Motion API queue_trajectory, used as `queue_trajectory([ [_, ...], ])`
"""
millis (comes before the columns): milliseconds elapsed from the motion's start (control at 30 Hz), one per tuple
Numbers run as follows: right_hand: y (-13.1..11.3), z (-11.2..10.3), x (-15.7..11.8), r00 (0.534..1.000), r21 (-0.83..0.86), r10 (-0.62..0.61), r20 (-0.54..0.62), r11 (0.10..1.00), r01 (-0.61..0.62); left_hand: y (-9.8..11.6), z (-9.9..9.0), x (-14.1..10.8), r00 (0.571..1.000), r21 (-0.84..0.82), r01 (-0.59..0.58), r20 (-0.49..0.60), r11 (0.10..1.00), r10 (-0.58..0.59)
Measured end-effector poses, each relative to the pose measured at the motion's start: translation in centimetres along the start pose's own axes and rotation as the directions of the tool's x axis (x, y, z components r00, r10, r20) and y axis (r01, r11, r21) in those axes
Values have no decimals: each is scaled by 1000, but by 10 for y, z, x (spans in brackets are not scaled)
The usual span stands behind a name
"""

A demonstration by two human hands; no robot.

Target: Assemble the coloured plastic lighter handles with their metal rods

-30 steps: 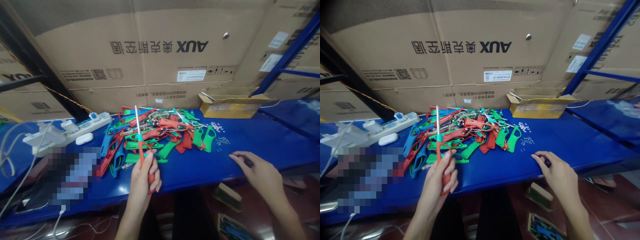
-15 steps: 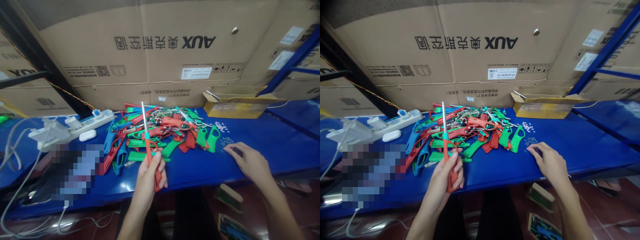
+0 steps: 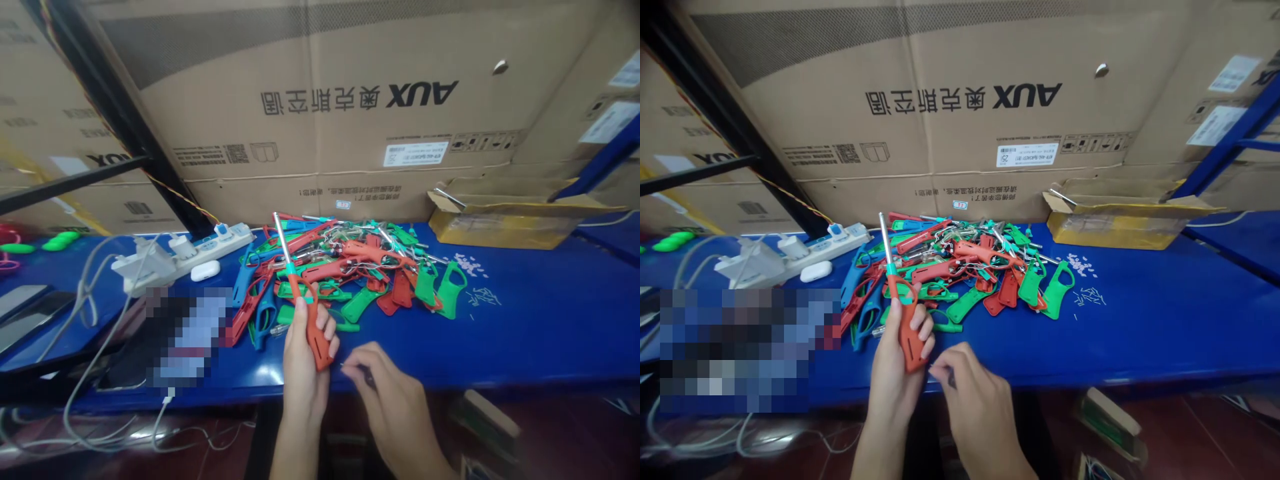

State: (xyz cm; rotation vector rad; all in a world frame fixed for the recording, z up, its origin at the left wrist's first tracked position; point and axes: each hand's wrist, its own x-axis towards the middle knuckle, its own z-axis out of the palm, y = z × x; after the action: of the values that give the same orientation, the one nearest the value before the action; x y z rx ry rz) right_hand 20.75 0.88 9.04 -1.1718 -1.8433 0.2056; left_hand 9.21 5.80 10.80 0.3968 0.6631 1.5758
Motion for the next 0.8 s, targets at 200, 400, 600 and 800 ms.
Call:
queue_trajectory([
  [200, -1, 23, 5, 1000, -48, 5, 15, 999, -4, 1, -1, -2, 1000, -5, -12, -24, 1000, 12],
  [400, 1, 22, 2, 998, -41, 17, 60, 999, -14, -1, -6, -3, 1000, 36, 8, 10, 999, -9],
  [600, 1, 24, 1, 998, 11, 44, 39, 999, -45, -1, -10, -5, 1000, 95, 28, -15, 995, -26],
  [800, 0, 23, 2, 998, 46, 31, 47, 998, -33, -1, -9, -8, 999, 94, 37, -38, 995, -34],
])
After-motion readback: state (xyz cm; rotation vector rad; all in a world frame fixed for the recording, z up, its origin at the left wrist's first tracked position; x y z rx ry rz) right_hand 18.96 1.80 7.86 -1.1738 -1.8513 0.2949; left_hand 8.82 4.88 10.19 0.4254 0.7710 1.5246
